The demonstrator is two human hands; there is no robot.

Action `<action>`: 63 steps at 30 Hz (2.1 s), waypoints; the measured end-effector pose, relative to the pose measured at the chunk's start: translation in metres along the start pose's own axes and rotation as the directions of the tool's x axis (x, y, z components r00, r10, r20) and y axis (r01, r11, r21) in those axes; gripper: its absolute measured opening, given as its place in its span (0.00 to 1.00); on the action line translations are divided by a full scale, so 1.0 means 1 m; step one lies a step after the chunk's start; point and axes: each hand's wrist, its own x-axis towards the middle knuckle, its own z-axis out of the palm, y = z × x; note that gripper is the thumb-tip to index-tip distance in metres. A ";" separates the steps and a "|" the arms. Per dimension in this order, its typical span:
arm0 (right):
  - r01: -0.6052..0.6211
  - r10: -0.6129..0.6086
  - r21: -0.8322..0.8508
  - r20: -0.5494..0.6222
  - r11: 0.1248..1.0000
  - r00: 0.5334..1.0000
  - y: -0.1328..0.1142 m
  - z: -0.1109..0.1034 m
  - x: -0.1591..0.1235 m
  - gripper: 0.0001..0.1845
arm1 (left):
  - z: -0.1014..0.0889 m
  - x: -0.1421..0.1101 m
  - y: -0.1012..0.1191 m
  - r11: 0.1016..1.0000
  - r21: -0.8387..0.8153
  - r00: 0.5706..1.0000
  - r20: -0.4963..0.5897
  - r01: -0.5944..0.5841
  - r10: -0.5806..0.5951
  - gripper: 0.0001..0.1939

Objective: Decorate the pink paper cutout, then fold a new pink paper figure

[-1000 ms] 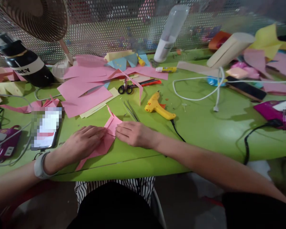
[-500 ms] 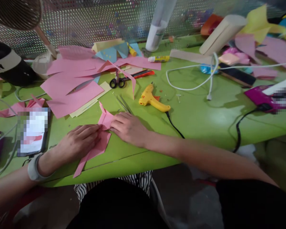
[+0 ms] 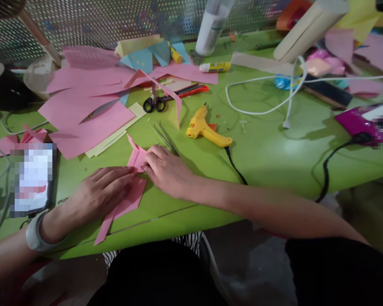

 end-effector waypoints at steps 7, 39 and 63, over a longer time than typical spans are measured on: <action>0.043 -0.048 -0.064 -0.080 0.997 0.996 -0.002 0.004 -0.001 0.11 | -0.003 -0.001 0.000 0.999 0.020 0.998 0.044 0.038 -0.039 0.18; 0.031 -0.045 -0.119 -0.115 0.992 0.992 -0.003 0.005 0.002 0.11 | 0.003 0.003 -0.002 0.972 -0.124 0.977 -0.058 0.199 -0.207 0.09; -0.043 0.040 -0.084 -0.040 0.996 0.998 -0.005 0.004 0.004 0.10 | 0.003 0.003 0.001 0.977 0.212 0.999 0.025 0.027 -0.033 0.16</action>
